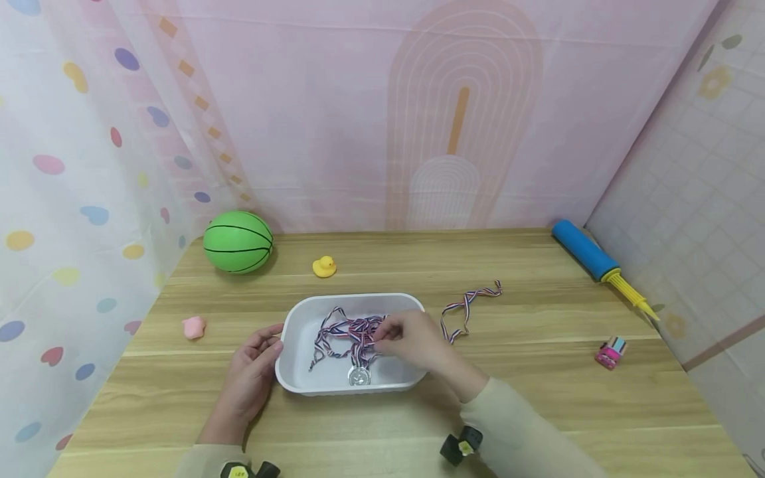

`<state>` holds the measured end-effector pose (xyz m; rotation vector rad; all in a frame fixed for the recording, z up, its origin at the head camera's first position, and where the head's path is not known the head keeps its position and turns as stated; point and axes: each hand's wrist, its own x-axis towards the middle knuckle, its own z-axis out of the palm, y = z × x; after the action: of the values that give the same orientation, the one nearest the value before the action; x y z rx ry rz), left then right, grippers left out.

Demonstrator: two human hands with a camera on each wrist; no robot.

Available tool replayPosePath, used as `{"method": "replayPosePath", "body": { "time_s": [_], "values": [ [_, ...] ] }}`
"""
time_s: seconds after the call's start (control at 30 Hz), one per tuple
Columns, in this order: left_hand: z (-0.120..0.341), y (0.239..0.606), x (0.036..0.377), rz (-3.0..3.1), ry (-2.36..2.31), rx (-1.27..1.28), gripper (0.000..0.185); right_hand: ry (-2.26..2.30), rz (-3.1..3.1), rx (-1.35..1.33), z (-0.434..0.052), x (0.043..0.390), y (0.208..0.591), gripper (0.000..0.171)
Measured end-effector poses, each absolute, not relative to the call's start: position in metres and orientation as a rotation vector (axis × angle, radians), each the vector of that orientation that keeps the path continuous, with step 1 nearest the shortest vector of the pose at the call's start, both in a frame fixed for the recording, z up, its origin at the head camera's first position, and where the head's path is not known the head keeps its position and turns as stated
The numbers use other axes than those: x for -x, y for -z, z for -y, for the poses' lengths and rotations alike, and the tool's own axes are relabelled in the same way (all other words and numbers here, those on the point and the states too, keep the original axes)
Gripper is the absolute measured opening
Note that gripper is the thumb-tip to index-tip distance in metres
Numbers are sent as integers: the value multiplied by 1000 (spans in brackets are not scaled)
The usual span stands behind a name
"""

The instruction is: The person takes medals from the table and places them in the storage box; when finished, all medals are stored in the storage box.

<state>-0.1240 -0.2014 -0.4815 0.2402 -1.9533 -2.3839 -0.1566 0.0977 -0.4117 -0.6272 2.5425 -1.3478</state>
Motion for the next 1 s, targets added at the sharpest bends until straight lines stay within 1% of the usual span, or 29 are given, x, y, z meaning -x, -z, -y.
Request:
{"method": "replayPosePath", "body": {
  "time_s": [0.1, 0.23, 0.33, 0.5, 0.67, 0.8, 1.0],
  "values": [
    [201, 481, 124, 1950, 2388, -247, 40, 1461, -2547, 535, -121, 153, 406, 10],
    [200, 481, 124, 1947, 2390, -247, 40, 1507, -2612, 371, -153, 151, 408, 16],
    [200, 480, 124, 1947, 2389, -242, 39, 1439, -2695, 258, -173, 148, 416, 15],
    [200, 481, 125, 1938, 2394, -224, 38, 1402, -2697, 160, -196, 144, 437, 11],
    [200, 482, 125, 1923, 2403, -211, 38, 1368, -2684, 91, -207, 143, 459, 20],
    [200, 482, 125, 1925, 2401, -210, 39, 1356, -2680, 68, -208, 145, 468, 27],
    [201, 481, 125, 1938, 2400, -228, 37, 1339, -2703, 79, -205, 150, 475, 27]
  ]
}}
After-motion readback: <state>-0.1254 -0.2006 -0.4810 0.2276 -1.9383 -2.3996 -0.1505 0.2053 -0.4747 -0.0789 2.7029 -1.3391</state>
